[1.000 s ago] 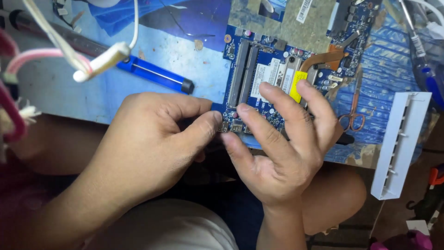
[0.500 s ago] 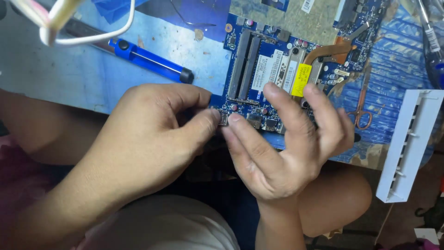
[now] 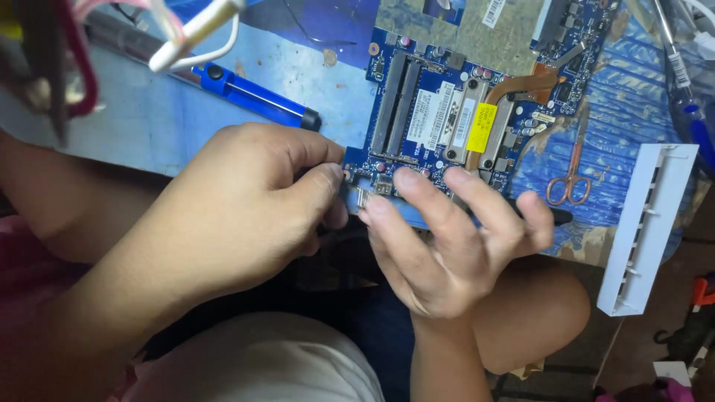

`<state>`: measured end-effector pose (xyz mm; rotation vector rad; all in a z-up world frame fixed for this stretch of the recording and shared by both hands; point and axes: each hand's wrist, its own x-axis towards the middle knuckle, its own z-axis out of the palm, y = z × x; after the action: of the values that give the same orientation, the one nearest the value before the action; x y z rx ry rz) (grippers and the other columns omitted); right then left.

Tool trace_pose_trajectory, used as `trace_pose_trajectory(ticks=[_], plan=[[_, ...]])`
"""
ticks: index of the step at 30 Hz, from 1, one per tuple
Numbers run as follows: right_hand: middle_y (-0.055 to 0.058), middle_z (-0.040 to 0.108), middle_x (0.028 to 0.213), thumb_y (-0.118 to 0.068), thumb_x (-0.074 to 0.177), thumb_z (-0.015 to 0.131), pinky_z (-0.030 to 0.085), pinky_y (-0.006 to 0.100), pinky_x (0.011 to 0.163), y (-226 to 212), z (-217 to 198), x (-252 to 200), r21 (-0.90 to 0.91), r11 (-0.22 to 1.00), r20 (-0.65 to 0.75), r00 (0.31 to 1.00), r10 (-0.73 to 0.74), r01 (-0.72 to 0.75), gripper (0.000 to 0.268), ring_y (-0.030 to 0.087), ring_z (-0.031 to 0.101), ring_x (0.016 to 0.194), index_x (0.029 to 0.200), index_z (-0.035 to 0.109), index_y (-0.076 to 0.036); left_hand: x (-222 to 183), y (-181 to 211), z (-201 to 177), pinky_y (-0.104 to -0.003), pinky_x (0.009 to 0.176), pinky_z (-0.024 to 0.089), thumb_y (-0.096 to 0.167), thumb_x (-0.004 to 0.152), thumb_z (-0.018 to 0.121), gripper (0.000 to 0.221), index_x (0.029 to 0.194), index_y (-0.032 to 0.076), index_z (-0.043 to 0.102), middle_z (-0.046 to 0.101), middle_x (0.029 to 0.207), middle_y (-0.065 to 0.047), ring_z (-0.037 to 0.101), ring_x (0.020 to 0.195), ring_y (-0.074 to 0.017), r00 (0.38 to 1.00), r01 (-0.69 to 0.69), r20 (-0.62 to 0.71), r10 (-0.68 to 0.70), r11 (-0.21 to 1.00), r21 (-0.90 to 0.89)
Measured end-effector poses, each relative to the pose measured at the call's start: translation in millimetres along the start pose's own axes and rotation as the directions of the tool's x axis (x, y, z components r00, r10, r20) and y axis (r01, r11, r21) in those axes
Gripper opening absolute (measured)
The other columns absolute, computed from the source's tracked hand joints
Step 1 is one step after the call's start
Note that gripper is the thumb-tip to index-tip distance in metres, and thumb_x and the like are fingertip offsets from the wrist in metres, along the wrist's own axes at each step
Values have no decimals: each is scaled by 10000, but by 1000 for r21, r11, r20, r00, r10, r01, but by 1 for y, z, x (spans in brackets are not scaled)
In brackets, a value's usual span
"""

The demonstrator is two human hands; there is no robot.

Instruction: Trimming and preparing a small electronic connector with scissors before attempting to align it on a laptop motherboard.

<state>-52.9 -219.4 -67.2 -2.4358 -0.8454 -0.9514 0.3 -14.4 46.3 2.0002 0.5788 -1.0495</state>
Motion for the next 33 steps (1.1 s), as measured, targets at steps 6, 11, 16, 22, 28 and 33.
trace_pose_trajectory(ticks=[6,11,16,22,28,33], plan=[[98,847,1150,-295,1152,654,432,508,1133,-7,-16,-1,247,956,-17,986,167,-158,149,317,660,1140,1210,667,-158,7,-31,8,-371,657,494,365,1025,620,435,628,209,708,740,533,59,671,563,-137,933,-323,-97,345,926,194],[137,806,1101,-285,1174,637,592,370,937,-32,-16,5,374,848,-64,901,428,-376,157,293,669,1012,1204,671,-134,-5,-54,15,-397,606,495,399,1015,689,215,987,287,871,812,633,47,736,569,-189,824,-436,-264,501,859,269],[122,765,1083,-297,1155,679,583,388,948,-42,-16,-2,484,769,-114,841,529,-418,152,255,679,1002,1212,694,-157,-31,-55,31,-294,774,618,211,1037,717,217,1165,84,838,891,1006,-5,838,842,-131,552,-777,-356,754,620,109],[70,684,1261,-301,1183,692,576,425,1156,-64,-33,-9,573,607,5,744,668,-550,173,222,672,1152,1343,716,-239,-34,-55,56,-293,959,621,148,1062,712,277,1311,64,800,836,1091,-63,790,1003,-163,573,-812,-312,758,474,-340],[102,738,1175,-232,1123,723,606,403,987,-52,-56,8,597,588,41,753,657,-546,132,252,703,1063,1237,759,-178,-25,-51,70,-327,1010,635,99,1025,725,232,1201,16,850,826,1131,-121,797,1091,-214,658,-682,-248,711,424,-596],[147,828,1070,-55,1008,804,717,358,929,8,-88,9,193,771,53,792,609,-606,116,271,825,1003,1119,797,-24,-35,-43,77,-276,720,734,23,908,817,216,1073,-42,940,1007,997,-162,871,707,-187,840,-509,-263,475,517,-689]])
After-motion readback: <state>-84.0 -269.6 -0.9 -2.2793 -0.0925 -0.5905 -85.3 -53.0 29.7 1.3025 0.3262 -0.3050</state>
